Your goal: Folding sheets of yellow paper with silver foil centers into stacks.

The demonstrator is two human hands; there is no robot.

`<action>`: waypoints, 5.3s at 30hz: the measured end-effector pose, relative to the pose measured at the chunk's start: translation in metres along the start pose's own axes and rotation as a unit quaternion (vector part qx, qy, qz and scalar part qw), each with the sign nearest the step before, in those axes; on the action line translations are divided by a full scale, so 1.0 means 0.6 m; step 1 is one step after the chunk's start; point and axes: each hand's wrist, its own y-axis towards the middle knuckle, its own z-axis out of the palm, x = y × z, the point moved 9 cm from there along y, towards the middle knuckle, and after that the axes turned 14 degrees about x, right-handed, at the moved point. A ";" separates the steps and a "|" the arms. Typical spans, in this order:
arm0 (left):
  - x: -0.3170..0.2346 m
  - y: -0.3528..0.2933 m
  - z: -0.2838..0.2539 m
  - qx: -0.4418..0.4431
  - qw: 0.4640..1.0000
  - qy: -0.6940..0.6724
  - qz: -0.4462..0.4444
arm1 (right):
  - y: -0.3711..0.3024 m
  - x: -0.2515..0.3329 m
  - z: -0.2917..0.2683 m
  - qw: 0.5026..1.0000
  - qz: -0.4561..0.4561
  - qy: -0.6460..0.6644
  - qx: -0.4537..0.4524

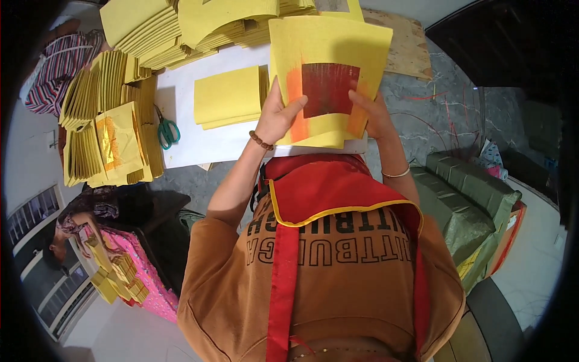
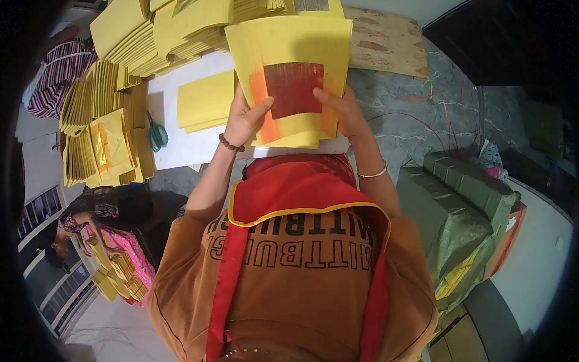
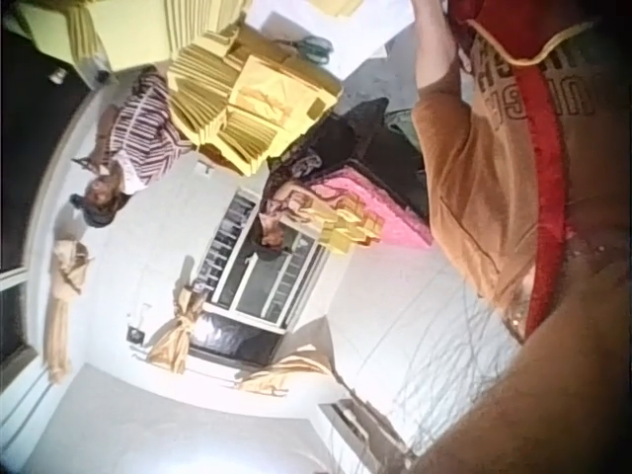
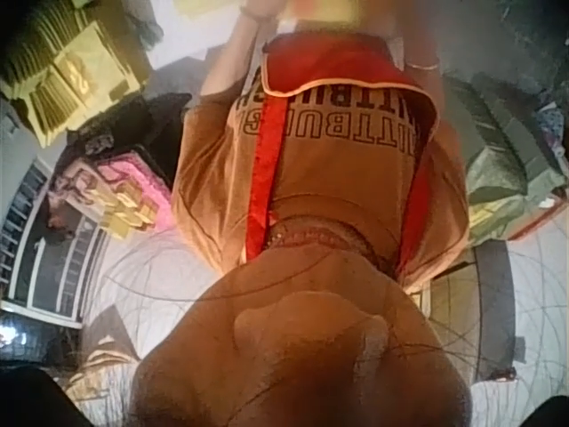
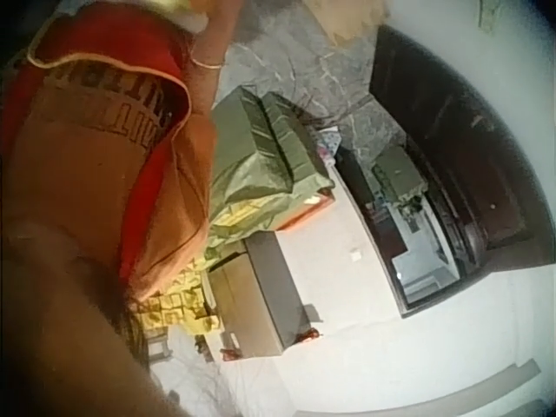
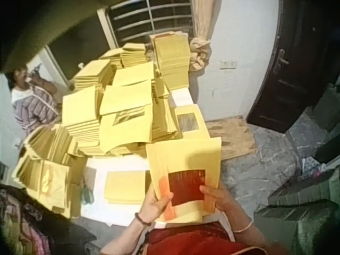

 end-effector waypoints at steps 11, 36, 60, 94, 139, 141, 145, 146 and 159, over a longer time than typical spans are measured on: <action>-0.093 0.030 -0.033 0.001 0.975 0.199 0.103 | -0.004 0.041 -0.125 0.988 -0.067 0.136 -0.029; 0.008 -0.067 0.035 0.147 0.830 0.523 0.123 | -0.076 -0.011 0.000 0.829 -0.107 -0.539 0.101; 0.019 0.024 -0.043 -0.100 0.901 0.415 -0.073 | -0.020 -0.020 -0.060 0.915 -0.024 -0.347 -0.203; 0.055 0.024 0.095 0.194 0.698 0.687 0.052 | -0.042 -0.085 -0.086 0.931 -0.085 -0.274 -0.224; -0.015 -0.141 -0.250 -0.037 0.789 0.614 0.000 | 0.111 -0.209 0.239 0.977 0.170 -0.129 0.018; -0.020 -0.163 -0.309 -0.235 0.769 0.586 -0.101 | 0.124 -0.222 0.227 0.972 0.161 -0.171 0.024; 0.061 -0.175 -0.378 -0.233 0.890 0.379 -0.096 | 0.129 -0.233 0.231 0.955 0.152 -0.257 0.000; 0.071 -0.172 -0.383 -0.234 0.890 0.380 -0.089 | 0.129 -0.232 0.234 0.955 0.145 -0.260 0.001; 0.044 -0.140 -0.397 -0.220 0.963 0.088 -0.128 | 0.163 -0.215 0.246 0.983 0.044 -0.168 -0.063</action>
